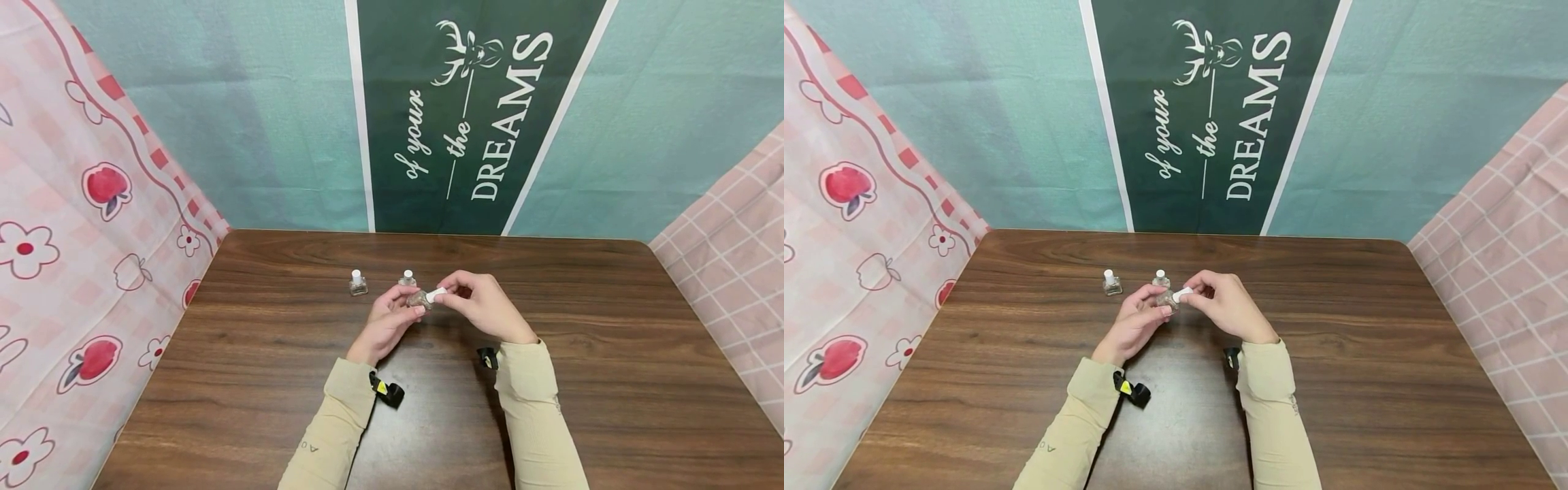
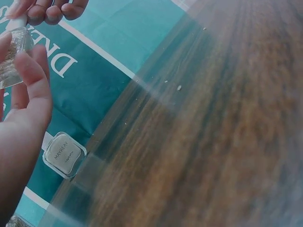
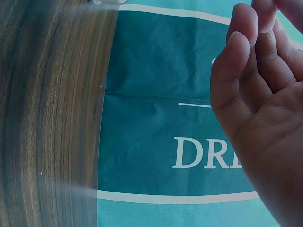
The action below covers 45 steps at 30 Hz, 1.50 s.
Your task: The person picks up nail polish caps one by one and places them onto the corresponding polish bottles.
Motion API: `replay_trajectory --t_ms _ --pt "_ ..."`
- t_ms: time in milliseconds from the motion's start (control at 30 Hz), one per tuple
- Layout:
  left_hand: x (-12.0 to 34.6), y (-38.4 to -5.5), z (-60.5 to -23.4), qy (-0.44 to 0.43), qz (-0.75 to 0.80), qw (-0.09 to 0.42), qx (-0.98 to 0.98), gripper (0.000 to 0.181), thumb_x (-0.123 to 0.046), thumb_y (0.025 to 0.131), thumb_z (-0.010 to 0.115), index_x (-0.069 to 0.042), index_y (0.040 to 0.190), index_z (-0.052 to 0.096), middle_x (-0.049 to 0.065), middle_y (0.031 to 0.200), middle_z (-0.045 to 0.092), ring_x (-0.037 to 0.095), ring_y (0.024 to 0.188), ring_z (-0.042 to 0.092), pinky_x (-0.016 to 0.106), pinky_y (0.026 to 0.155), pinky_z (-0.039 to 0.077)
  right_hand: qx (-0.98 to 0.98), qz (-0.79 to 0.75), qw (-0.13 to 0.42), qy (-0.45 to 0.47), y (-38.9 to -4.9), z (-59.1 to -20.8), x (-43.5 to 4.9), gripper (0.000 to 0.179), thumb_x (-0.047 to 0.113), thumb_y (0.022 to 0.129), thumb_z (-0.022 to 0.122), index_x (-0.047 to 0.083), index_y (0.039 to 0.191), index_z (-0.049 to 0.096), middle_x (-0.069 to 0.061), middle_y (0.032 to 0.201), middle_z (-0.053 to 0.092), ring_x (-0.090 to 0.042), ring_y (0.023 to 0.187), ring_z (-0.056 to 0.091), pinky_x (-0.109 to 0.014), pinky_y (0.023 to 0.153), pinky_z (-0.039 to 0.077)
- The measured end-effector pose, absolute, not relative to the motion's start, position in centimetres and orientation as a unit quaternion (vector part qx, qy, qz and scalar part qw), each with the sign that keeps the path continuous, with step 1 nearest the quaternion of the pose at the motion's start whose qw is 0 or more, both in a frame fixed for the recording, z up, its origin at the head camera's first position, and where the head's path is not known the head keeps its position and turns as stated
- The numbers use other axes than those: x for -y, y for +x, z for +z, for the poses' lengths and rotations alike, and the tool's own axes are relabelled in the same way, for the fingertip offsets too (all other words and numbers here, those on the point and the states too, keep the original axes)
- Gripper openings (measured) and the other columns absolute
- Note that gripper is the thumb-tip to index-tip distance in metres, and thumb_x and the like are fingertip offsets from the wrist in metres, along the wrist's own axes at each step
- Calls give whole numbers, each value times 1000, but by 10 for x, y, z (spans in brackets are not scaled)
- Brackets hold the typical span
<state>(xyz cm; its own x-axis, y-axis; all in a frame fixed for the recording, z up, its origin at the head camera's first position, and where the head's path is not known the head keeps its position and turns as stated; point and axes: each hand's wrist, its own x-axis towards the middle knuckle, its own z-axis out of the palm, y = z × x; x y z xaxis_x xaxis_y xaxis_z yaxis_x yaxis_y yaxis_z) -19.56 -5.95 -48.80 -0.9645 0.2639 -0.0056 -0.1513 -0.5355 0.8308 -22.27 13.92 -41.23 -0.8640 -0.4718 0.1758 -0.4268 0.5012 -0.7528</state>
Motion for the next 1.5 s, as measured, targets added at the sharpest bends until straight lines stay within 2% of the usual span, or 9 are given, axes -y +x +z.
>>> replay_trajectory --t_ms 233,333,500,633,933,1267,1500 --pt "59 -194 -486 66 872 114 -471 38 17 86 54 -16 104 60 0 105 56 6 78 58 21 73 51 -870 -418 18 -261 -223 -413 -138 11 26 85 75 19 92 69 7 76 64 -13 68 56 -28 60 48" --pt "59 -193 -485 79 878 120 -456 37 15 88 52 -17 103 59 0 107 55 8 83 61 23 77 53 -870 -418 11 -262 -223 -413 -138 11 26 86 74 19 93 69 6 76 64 -13 68 55 -28 61 49" --pt "60 -193 -484 93 895 131 -415 19 -1 98 49 -16 105 59 2 108 59 17 98 66 28 85 54 -866 -425 1 -264 -222 -413 -138 12 25 88 71 16 96 68 3 79 63 -14 69 54 -28 62 48" --pt "61 -193 -482 90 898 138 -409 8 -13 100 53 -13 103 60 4 107 63 19 99 68 25 85 55 -859 -433 -5 -274 -222 -413 -138 13 24 89 71 16 98 68 2 81 63 -15 70 54 -29 61 48" --pt "63 -194 -484 111 874 138 -452 15 -4 95 56 -14 105 59 -2 100 69 15 91 70 25 76 54 -854 -437 -13 -282 -222 -416 -140 11 23 88 71 17 97 68 2 80 62 -13 68 53 -29 58 47" --pt "65 -193 -483 83 868 132 -472 28 8 89 55 -15 106 58 2 115 63 18 91 67 24 75 51 -854 -428 -16 -296 -222 -416 -138 12 23 88 71 17 97 68 4 80 62 -11 70 53 -26 61 48" --pt "62 -194 -484 75 867 113 -479 35 13 82 58 -14 104 60 3 116 62 10 94 61 21 76 51 -858 -422 -17 -293 -222 -415 -138 12 24 87 73 18 96 68 6 80 62 -11 71 53 -25 61 47"
